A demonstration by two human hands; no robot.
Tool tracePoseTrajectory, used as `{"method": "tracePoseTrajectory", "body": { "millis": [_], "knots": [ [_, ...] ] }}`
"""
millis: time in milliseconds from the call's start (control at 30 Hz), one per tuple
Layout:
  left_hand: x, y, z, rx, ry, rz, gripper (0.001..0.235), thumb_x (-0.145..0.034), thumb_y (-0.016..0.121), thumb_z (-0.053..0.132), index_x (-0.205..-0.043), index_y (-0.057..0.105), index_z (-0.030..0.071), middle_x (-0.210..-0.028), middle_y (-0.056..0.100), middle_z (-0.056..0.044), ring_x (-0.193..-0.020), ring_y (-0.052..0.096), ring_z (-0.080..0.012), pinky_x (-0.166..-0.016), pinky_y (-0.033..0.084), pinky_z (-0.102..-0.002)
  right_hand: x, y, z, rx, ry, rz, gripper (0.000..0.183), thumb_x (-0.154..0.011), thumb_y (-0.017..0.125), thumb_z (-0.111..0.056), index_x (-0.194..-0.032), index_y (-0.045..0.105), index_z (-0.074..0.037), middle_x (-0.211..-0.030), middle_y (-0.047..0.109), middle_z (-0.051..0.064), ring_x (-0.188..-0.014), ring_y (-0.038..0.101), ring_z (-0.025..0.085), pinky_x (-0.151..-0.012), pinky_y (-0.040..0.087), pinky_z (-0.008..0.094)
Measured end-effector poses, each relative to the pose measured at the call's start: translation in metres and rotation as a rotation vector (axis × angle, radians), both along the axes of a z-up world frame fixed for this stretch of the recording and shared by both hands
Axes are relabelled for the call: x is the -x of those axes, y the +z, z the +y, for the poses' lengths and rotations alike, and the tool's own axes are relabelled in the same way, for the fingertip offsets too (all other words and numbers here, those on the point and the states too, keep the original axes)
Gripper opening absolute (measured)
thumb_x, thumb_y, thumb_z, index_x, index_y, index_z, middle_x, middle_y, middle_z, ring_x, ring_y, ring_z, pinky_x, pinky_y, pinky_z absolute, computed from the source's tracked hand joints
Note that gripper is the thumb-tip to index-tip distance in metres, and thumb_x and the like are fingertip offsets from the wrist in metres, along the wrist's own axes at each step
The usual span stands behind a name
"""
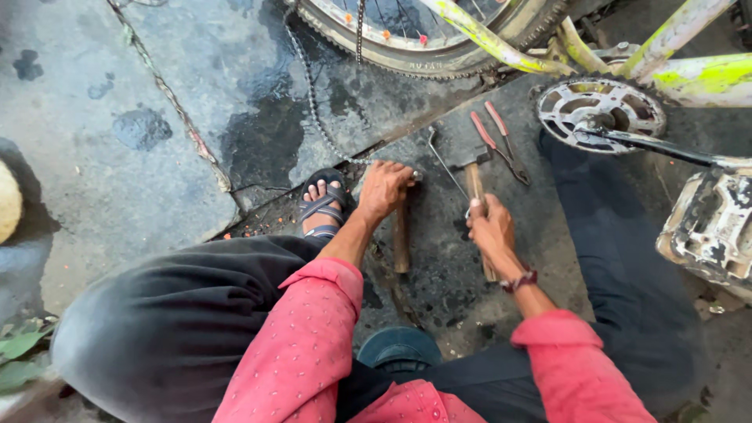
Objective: The person uses a hammer and pliers to repair a bicycle chain while sitting on the ground. They repeatedly hammer a chain link and then install the chain onto the bicycle's gears.
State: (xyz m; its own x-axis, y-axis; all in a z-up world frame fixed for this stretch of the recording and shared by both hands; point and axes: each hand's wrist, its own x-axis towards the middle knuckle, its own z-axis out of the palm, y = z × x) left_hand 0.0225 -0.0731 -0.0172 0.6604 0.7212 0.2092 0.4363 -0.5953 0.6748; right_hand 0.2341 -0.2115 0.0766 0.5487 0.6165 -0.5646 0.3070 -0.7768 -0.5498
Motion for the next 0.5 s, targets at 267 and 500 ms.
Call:
{"method": "tracePoseTrajectory", "body": {
  "millis": [267,500],
  "knots": [
    [0.006,0.005,0.001,0.045,-0.027,0.016,0.027,-0.065,0.073,0.01,-0.09,0.062,0.011,-0.089,0.065,-0.006,-0.097,0.062,-0.0297,-0.086,0.043,-0.043,0.048,0.136,0.015,-0.502,0.719,-0.503,0.046,-0.102,0.061,-0.02,-0.147,0.058,-0.014,-0.09,0.071,0.019,-0.07,0.067,0.038,-0.062,0.051,0.046],
    [0.005,-0.003,0.002,0.035,-0.019,0.005,0.031,-0.063,0.076,0.011,-0.091,0.065,0.012,-0.09,0.065,-0.006,-0.097,0.061,-0.0299,-0.087,0.043,-0.044,0.059,0.132,0.023,-0.296,0.723,-0.531,0.047,-0.099,0.062,-0.023,-0.146,0.06,-0.018,-0.079,0.069,0.018,-0.066,0.066,0.04,-0.06,0.05,0.05]
  ]
}}
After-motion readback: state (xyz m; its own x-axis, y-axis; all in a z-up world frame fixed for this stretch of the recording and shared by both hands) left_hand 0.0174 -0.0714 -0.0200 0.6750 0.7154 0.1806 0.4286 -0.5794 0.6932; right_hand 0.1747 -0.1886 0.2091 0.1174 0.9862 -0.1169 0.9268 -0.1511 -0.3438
